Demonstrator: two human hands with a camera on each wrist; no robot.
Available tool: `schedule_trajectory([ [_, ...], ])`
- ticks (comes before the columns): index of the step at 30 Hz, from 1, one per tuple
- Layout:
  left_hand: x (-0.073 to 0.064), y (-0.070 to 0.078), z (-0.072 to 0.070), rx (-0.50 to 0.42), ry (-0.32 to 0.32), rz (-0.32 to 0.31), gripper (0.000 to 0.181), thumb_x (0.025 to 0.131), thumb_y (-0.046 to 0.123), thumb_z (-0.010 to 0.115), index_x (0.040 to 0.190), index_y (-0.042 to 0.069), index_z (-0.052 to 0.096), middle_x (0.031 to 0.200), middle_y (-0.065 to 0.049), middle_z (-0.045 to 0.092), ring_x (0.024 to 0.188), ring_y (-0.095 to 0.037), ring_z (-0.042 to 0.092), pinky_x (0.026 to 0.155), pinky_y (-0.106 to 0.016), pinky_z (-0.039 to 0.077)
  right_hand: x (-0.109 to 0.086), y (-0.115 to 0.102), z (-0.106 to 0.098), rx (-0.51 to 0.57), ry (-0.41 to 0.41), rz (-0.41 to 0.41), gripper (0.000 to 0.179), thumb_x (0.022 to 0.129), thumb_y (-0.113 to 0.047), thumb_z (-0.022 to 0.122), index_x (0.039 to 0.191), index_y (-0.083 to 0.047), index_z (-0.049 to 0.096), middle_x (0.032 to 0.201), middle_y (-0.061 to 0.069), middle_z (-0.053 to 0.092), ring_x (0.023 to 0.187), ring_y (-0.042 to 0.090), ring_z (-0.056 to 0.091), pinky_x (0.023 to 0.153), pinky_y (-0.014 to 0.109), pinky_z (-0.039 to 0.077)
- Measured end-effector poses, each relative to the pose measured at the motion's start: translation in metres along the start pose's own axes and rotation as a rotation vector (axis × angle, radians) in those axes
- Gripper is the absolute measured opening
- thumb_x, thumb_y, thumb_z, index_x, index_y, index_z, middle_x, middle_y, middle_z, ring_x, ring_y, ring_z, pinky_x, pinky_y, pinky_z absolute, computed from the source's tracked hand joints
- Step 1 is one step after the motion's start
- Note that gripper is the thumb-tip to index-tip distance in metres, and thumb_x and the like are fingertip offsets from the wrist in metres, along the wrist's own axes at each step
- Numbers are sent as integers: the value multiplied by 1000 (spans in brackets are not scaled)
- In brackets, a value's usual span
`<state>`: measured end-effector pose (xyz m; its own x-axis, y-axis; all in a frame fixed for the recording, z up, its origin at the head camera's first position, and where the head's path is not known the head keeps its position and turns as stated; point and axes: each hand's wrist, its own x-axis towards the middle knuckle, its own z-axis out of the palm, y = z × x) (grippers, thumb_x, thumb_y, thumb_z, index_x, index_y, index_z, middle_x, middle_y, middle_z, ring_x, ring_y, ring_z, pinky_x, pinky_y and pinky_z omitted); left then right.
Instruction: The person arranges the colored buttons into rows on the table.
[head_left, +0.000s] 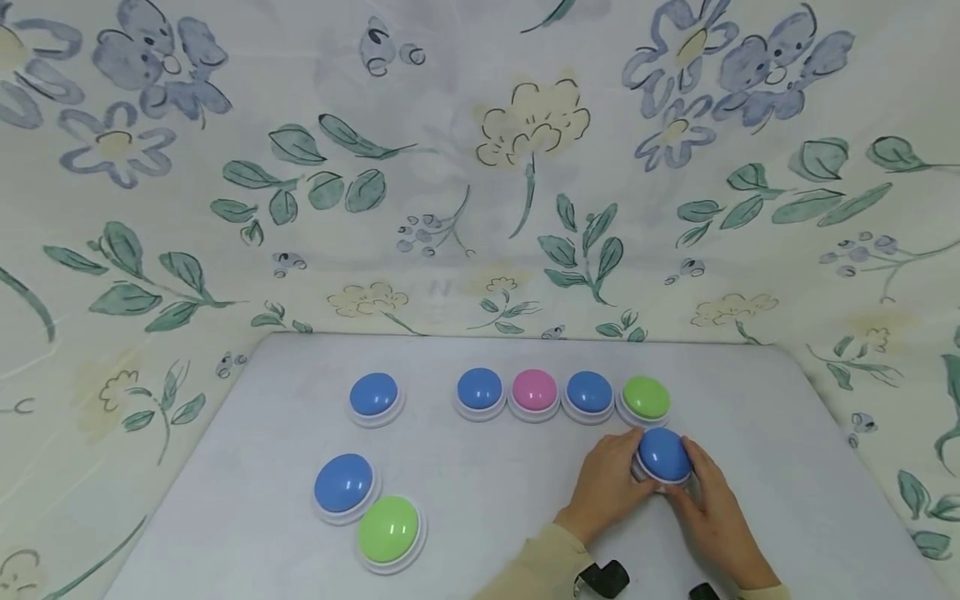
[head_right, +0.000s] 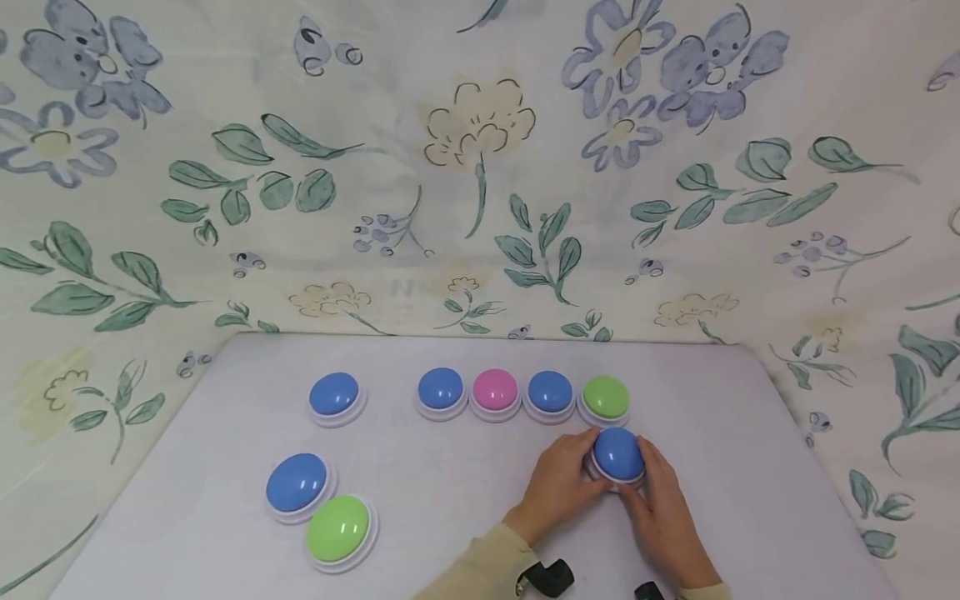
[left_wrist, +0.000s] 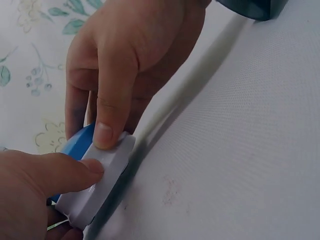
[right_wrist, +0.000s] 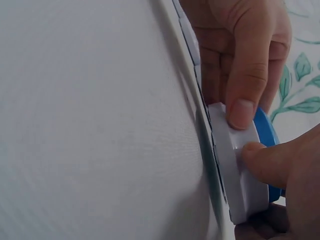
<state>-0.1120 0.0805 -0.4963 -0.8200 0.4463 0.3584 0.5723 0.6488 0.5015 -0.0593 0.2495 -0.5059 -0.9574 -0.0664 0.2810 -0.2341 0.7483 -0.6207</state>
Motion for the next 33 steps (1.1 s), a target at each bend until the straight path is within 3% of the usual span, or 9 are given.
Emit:
schedule_trajectory([
  [5, -2, -2, 2, -13, -27, -3, 65, 80, 23, 85, 135, 0, 59, 128, -6, 69, 112, -14, 64, 98, -21, 50, -1, 5, 1, 3, 14, -16, 64, 93, -1, 66, 148, 9, 35, 146, 35, 40, 131, 57, 39, 122, 35, 21],
  [9, -2, -4, 5, -18, -38, -14, 63, 82, 21, 83, 136, 1, 59, 128, -5, 68, 113, -13, 64, 99, -20, 49, -2, 7, 0, 17, 0, 4, 64, 94, -2, 65, 149, 8, 34, 147, 35, 39, 132, 57, 38, 122, 30, 19],
  [14, -3, -6, 7, -25, -35, -18, 62, 83, 21, 82, 137, 1, 59, 130, -7, 67, 117, -14, 64, 102, -21, 48, 0, 7, -1, 51, -19, 31, 65, 96, -2, 64, 150, 9, 31, 148, 36, 37, 132, 58, 38, 110, 2, 13],
  [17, -3, -7, 8, -32, -36, -17, 63, 83, 22, 82, 137, 0, 58, 132, -8, 66, 120, -15, 62, 104, -22, 47, 0, 7, 0, 75, -11, 29, 65, 96, -1, 64, 150, 9, 31, 148, 37, 36, 131, 59, 38, 100, -6, 10],
  [29, -5, -8, 9, -24, -96, -17, 70, 86, 27, 80, 143, -2, 52, 140, -9, 60, 129, -16, 57, 109, -23, 43, 0, 7, 2, 83, 0, 54, 67, 96, -4, 64, 152, 7, 28, 150, 38, 33, 133, 59, 35, 104, -4, 8],
  [33, -5, -10, 8, -54, -93, -20, 71, 85, 26, 81, 144, -1, 51, 142, -9, 59, 130, -16, 55, 111, -24, 41, 1, 6, 1, 98, -19, 84, 70, 97, -6, 64, 154, 7, 25, 152, 38, 30, 137, 58, 32, 113, 7, 10],
])
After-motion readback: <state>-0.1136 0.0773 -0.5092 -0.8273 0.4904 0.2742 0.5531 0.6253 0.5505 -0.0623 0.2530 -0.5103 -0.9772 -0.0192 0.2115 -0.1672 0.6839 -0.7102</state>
